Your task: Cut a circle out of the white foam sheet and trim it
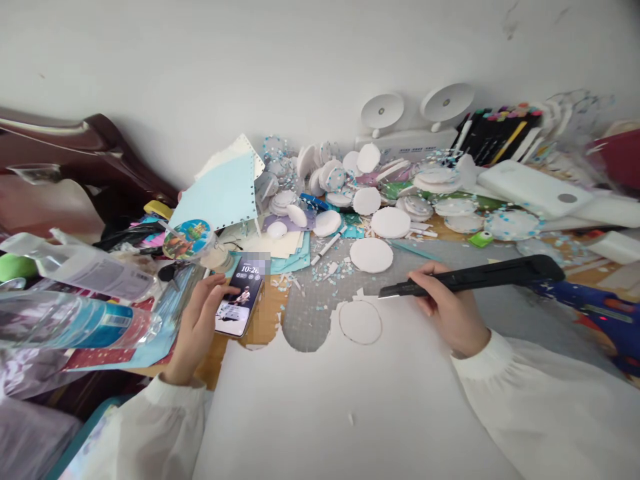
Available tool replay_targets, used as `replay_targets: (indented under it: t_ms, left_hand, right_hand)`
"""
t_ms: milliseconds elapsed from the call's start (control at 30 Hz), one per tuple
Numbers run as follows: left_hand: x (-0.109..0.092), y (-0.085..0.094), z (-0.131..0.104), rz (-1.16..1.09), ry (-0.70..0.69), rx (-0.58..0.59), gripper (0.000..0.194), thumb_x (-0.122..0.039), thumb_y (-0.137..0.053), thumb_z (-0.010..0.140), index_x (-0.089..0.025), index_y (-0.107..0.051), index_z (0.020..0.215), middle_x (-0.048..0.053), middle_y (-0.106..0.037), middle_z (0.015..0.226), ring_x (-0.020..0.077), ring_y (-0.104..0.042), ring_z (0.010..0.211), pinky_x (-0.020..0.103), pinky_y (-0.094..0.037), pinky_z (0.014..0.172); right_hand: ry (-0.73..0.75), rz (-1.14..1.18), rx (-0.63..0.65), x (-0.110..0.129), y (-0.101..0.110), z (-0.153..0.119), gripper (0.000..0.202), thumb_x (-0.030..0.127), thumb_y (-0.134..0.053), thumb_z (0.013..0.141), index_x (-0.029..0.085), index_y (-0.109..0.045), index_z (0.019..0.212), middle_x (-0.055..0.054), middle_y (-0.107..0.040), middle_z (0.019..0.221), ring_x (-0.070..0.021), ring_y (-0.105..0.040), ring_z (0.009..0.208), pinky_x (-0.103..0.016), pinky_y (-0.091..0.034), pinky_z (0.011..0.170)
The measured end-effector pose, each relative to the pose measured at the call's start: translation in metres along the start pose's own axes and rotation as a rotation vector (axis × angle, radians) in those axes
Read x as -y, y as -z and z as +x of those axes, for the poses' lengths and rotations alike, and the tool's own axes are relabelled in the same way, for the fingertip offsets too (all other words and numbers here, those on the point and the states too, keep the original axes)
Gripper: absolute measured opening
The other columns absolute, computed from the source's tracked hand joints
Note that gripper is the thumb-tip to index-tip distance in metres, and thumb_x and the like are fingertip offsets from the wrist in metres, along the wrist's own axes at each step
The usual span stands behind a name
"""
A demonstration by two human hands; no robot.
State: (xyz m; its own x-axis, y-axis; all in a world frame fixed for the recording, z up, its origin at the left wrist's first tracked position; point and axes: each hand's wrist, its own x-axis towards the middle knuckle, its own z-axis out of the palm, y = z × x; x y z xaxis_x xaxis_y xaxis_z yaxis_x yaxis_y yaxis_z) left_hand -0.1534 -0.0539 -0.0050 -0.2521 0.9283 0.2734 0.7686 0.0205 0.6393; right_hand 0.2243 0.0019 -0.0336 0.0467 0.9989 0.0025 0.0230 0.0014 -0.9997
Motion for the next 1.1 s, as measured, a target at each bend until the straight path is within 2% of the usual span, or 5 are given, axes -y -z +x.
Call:
replay_targets:
  t_ms: [167,433,733,867,1100]
  left_hand:
    - [-0.009,0.000,0.005,-0.107,0.049,0.041,0.044,-0.045,-0.029,0.096,-0.023,-0.060,0.115,0.006,-0.056,0.130,0.0233,-0.039,0.132,0.043,-0.025,0.114]
    - [-0.003,0.004,0.000,-0.159,-0.020,0.002,0.040,-0.044,-0.030,0.095,-0.018,-0.053,0.117,0.006,-0.071,0.095,0.0237,-0.052,0.119,0.043,-0.030,0.109]
    - [-0.011,0.010,-0.001,-0.098,-0.032,0.014,0.041,-0.044,-0.029,0.095,-0.020,-0.062,0.102,0.007,-0.067,0.111,0.0246,-0.049,0.122,0.042,-0.031,0.108]
    - [-0.010,0.021,-0.007,-0.112,-0.030,-0.018,0.038,-0.043,-0.030,0.095,-0.023,-0.058,0.110,0.006,-0.070,0.095,0.0261,-0.052,0.119,0.046,-0.032,0.106]
    - [0.000,0.027,-0.021,0.050,-0.029,0.086,0.043,-0.047,-0.028,0.095,-0.021,-0.057,0.113,0.006,-0.073,0.091,0.0274,-0.057,0.112,0.047,-0.035,0.103]
  right_hand:
    - [-0.004,-0.004,-0.008,0.000,0.001,0.000,0.023,0.038,-0.060,0.082,0.024,-0.050,0.066,0.006,-0.039,0.043,-0.0099,-0.034,0.037,-0.030,-0.021,0.042]
    - [-0.010,-0.001,-0.007,0.000,0.000,0.000,0.024,0.038,-0.060,0.082,0.025,-0.050,0.065,0.006,-0.038,0.041,-0.0111,-0.034,0.037,-0.030,-0.021,0.042]
    - [-0.025,0.027,-0.015,-0.004,0.001,0.001,0.022,0.036,-0.062,0.082,0.024,-0.051,0.067,0.006,-0.039,0.040,-0.0105,-0.033,0.037,-0.030,-0.018,0.042]
    - [-0.013,-0.002,-0.008,-0.002,0.000,0.001,0.022,0.038,-0.062,0.082,0.025,-0.052,0.067,0.006,-0.039,0.040,-0.0111,-0.033,0.037,-0.030,-0.018,0.042]
    - [-0.025,0.006,-0.012,-0.001,0.000,0.001,0.022,0.038,-0.062,0.081,0.025,-0.051,0.067,0.006,-0.039,0.041,-0.0107,-0.034,0.037,-0.030,-0.020,0.042]
